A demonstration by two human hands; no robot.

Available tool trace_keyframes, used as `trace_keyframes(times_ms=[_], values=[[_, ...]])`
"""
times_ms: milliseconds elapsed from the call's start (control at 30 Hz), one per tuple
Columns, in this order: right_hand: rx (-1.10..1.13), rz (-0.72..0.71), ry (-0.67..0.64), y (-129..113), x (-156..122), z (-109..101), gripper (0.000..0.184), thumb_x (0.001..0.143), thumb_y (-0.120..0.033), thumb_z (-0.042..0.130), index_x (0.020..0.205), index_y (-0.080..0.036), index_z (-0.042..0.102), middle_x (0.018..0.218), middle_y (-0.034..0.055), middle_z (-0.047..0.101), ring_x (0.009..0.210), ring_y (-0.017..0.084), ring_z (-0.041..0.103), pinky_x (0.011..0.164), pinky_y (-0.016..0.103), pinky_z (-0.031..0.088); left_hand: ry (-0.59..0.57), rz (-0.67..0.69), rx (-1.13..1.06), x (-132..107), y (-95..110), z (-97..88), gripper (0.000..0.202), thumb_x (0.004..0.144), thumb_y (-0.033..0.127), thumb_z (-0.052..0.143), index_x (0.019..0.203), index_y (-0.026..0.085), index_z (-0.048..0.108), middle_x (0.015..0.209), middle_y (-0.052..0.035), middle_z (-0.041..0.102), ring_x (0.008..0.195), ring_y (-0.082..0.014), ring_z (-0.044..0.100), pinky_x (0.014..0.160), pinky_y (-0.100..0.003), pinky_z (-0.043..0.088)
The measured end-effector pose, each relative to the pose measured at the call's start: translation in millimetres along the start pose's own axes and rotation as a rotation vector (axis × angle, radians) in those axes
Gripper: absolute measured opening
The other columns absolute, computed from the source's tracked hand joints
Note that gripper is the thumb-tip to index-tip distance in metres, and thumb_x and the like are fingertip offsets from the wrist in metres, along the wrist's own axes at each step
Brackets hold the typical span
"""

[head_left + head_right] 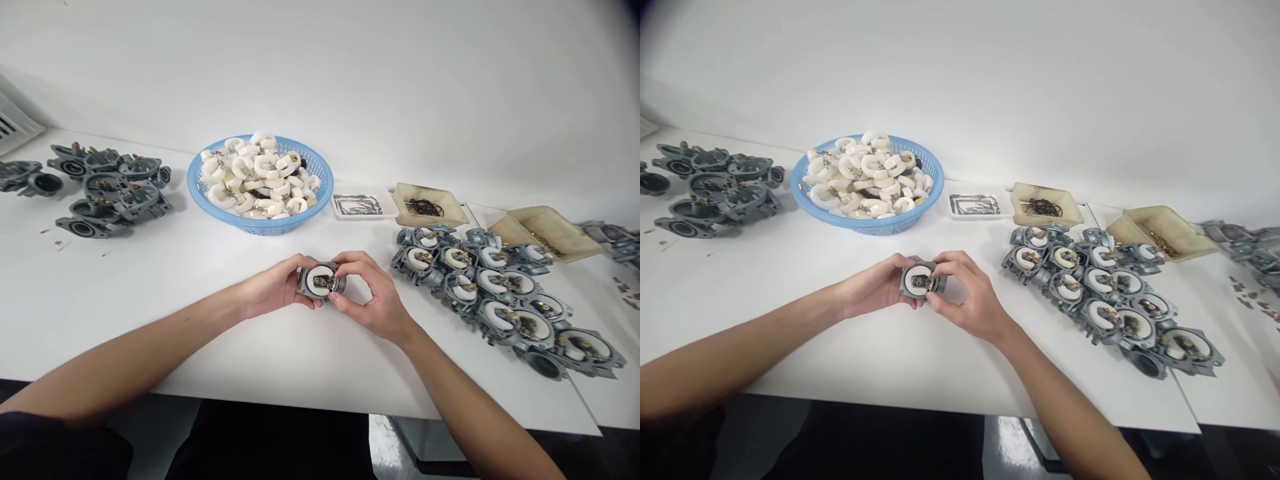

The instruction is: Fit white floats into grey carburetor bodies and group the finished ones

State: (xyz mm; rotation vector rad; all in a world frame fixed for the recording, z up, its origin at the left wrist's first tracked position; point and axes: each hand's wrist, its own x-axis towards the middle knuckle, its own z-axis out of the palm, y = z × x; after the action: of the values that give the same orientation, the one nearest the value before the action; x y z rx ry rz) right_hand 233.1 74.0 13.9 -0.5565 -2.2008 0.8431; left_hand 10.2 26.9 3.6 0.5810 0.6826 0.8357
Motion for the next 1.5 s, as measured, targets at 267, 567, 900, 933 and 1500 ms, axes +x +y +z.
trace_keyframes(times_ms=[267, 567, 900, 933, 1500], values=[[-0.005, 0.001, 0.001, 0.3, 0.5, -0.3, 0.024, 0.087, -0.020, 0.073, 0.107, -0.026, 0.062, 0.121, 0.0088, 0.063, 0.111, 0.024, 0.063, 0.098, 0.043, 0.054, -0.011, -0.013, 0.003, -0.1, 0.2, 0.1, 0.032, 0.097, 0.040, 0.056, 0.106, 0.013, 0.071, 0.099, -0.0113, 0.072, 0.081, -0.0211, 0.066, 0.080, -0.034, 0.054], [-0.009, -0.005, -0.001, -0.7, -0.1, -1.0, 0.024, 0.088, -0.020, 0.073, 0.108, -0.026, 0.062, 0.121, 0.0089, 0.063, 0.110, 0.024, 0.063, 0.098, 0.043, 0.054, 0.005, -0.011, 0.006, -0.8, 0.7, 0.6, 0.032, 0.097, 0.041, 0.058, 0.104, 0.013, 0.072, 0.099, -0.0106, 0.071, 0.081, -0.0208, 0.066, 0.080, -0.034, 0.054], [-0.019, -0.034, -0.006, -0.9, 1.2, -0.9, 0.022, 0.089, -0.021, 0.072, 0.108, -0.027, 0.063, 0.120, 0.0088, 0.063, 0.110, 0.024, 0.064, 0.097, 0.044, 0.055, 0.006, -0.005, -0.010, -0.1, 0.0, -0.3, 0.030, 0.096, 0.040, 0.058, 0.104, 0.014, 0.071, 0.098, -0.0111, 0.072, 0.082, -0.0213, 0.066, 0.079, -0.034, 0.054], [-0.016, -0.035, -0.006, -1.0, 1.1, -0.9, 0.022, 0.089, -0.020, 0.072, 0.108, -0.027, 0.064, 0.120, 0.0087, 0.063, 0.111, 0.024, 0.064, 0.097, 0.043, 0.055, 0.007, -0.004, -0.011, -0.2, 0.0, -0.3, 0.030, 0.096, 0.040, 0.058, 0.105, 0.014, 0.071, 0.098, -0.0110, 0.072, 0.081, -0.0212, 0.066, 0.079, -0.034, 0.054], [-0.008, -0.045, -0.006, 0.6, 1.3, -1.1, 0.024, 0.089, -0.018, 0.073, 0.109, -0.026, 0.064, 0.121, 0.0085, 0.062, 0.112, 0.023, 0.063, 0.098, 0.041, 0.053, -0.001, -0.001, -0.028, -0.1, 0.1, -0.3, 0.029, 0.097, 0.038, 0.058, 0.106, 0.014, 0.071, 0.101, -0.0111, 0.071, 0.084, -0.0215, 0.066, 0.080, -0.034, 0.056]])
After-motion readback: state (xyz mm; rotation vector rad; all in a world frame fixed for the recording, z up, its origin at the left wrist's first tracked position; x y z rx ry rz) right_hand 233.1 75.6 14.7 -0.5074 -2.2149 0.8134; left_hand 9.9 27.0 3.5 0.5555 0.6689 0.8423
